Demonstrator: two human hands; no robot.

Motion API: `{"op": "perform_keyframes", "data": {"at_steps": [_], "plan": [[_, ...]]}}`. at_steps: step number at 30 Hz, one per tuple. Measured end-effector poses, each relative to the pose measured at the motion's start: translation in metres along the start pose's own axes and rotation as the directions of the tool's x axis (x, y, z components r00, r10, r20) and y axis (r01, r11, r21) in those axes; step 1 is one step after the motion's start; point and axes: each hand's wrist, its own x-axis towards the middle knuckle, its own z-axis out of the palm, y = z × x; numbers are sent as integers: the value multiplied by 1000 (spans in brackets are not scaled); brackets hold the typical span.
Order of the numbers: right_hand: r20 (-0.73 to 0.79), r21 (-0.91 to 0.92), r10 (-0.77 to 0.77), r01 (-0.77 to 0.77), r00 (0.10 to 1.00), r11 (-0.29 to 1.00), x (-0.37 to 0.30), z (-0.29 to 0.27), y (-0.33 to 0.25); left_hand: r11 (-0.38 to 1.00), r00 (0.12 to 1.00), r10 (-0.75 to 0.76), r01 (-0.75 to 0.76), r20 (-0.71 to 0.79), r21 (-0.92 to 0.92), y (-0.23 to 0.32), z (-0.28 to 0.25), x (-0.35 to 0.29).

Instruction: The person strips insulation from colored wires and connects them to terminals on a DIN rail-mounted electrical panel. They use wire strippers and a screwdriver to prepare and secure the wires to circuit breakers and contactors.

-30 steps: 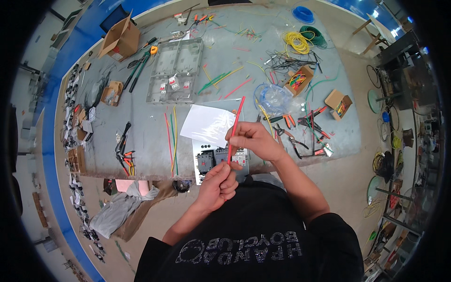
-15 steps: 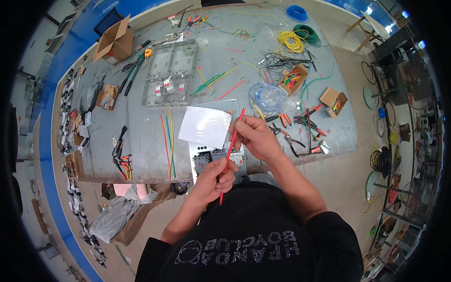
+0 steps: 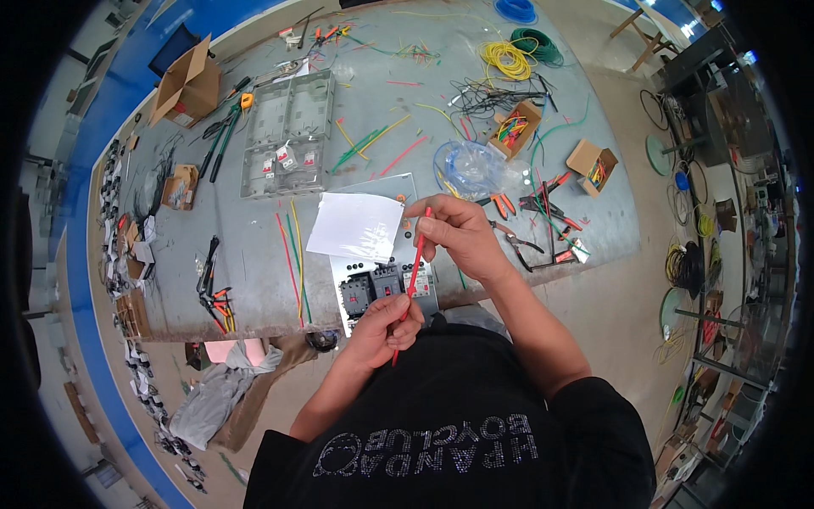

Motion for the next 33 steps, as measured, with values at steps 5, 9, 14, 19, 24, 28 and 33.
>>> {"op": "perform_keyframes", "data": {"at_steps": [5,9,14,19,24,28,33], "plan": [[-82,-82,-30,23,996,996,-5,-17,14,991,992,33,-17,-123,134,-5,-5,10],[-86,-175,2,-18,996,984,-13,-28,14,967,981,59,-10,-184,254,-16,-12,19],[-205,-33,113,-122,972,992,-12,-74,45,880,975,75,33,-208,474,-41,-41,52],[-286,138,467,-447,836,884,-46,-139,133,865,962,-80,198,-262,461,-95,-86,78],[-293,91,575,-576,764,812,-73,-145,203,836,912,-195,347,-361,426,-139,-126,112],[-275,-198,435,-493,858,847,-56,-187,246,799,907,-55,291,-417,526,-173,-158,128],[-481,-606,283,-548,830,577,-29,-236,283,670,866,106,301,-489,678,-198,-178,135]]}}
